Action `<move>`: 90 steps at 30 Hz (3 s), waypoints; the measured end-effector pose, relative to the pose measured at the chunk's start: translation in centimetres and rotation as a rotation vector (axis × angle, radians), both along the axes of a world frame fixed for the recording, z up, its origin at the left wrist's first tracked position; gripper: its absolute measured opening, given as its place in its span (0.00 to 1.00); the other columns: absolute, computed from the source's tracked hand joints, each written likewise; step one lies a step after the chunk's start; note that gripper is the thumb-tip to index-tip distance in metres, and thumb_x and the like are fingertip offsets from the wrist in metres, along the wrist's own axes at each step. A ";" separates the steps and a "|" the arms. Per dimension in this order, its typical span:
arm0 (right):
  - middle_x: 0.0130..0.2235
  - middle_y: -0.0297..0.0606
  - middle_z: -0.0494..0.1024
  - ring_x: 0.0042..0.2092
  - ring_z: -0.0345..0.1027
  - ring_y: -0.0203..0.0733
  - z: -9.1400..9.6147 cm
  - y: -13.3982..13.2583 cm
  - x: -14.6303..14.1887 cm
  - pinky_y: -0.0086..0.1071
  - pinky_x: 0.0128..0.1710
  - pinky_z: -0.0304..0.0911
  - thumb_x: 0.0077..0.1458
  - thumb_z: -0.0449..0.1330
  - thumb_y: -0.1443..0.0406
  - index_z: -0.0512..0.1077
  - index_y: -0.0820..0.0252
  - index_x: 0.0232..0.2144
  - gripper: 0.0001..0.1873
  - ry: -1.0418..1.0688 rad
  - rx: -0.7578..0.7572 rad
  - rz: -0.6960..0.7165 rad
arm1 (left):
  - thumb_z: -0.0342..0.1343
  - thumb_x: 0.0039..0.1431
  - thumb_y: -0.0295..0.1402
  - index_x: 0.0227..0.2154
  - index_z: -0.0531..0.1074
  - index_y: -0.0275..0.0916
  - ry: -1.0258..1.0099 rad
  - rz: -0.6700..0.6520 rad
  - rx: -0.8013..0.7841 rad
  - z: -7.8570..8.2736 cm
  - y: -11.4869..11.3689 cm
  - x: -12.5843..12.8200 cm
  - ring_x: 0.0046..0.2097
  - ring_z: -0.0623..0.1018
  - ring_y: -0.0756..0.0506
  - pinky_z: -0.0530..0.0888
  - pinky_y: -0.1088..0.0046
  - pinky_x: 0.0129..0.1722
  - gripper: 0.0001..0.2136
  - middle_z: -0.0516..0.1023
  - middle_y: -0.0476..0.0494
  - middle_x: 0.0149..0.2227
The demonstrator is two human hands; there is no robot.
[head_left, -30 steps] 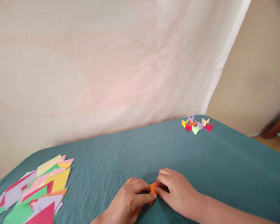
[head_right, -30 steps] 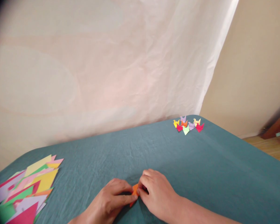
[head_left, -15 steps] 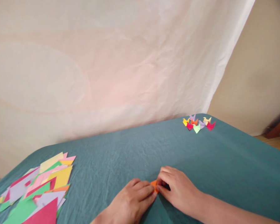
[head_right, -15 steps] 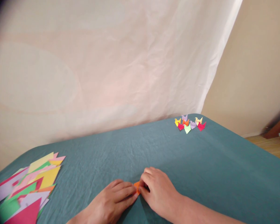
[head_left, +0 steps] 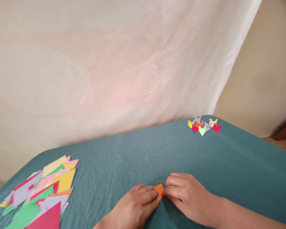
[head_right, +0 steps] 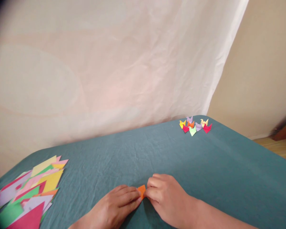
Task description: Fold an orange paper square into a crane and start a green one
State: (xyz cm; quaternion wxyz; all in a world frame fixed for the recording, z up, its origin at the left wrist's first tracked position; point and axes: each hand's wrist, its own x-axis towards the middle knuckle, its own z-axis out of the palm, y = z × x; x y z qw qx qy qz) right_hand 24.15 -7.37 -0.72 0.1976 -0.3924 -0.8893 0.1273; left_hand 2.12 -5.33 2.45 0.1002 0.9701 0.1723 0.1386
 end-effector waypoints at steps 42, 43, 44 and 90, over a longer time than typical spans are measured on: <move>0.26 0.29 0.70 0.33 0.62 0.37 -1.3 -0.2 -2.9 0.29 0.34 0.51 0.51 0.62 0.71 0.66 0.59 0.22 0.10 0.116 -0.067 -0.334 | 0.55 0.57 0.25 0.30 0.73 0.41 -0.140 0.305 -0.407 -2.5 0.8 0.8 0.42 0.70 0.48 0.63 0.70 0.44 0.05 0.73 0.49 0.36; 0.26 0.29 0.70 0.33 0.62 0.37 -1.3 -0.2 -3.0 0.30 0.35 0.51 0.52 0.62 0.71 0.66 0.59 0.23 0.09 0.117 -0.058 -0.341 | 0.54 0.57 0.26 0.30 0.73 0.41 -0.134 0.315 -0.403 -2.4 0.8 0.8 0.42 0.70 0.47 0.63 0.70 0.44 0.05 0.73 0.49 0.36; 0.27 0.29 0.70 0.33 0.62 0.37 -1.3 -0.3 -3.0 0.30 0.35 0.50 0.52 0.61 0.71 0.66 0.59 0.23 0.09 0.117 -0.050 -0.345 | 0.54 0.57 0.26 0.30 0.73 0.41 -0.129 0.326 -0.399 -2.4 0.7 0.8 0.42 0.70 0.47 0.63 0.70 0.44 0.04 0.72 0.48 0.37; 0.17 0.30 0.73 0.16 0.64 0.37 -3.1 -2.3 -3.5 0.34 0.19 0.44 0.57 0.50 0.73 0.69 0.62 0.35 0.09 -0.254 0.504 0.037 | 0.51 0.59 0.26 0.37 0.71 0.43 -0.075 0.317 -0.370 -0.9 0.2 0.1 0.45 0.69 0.46 0.63 0.68 0.46 0.07 0.71 0.47 0.41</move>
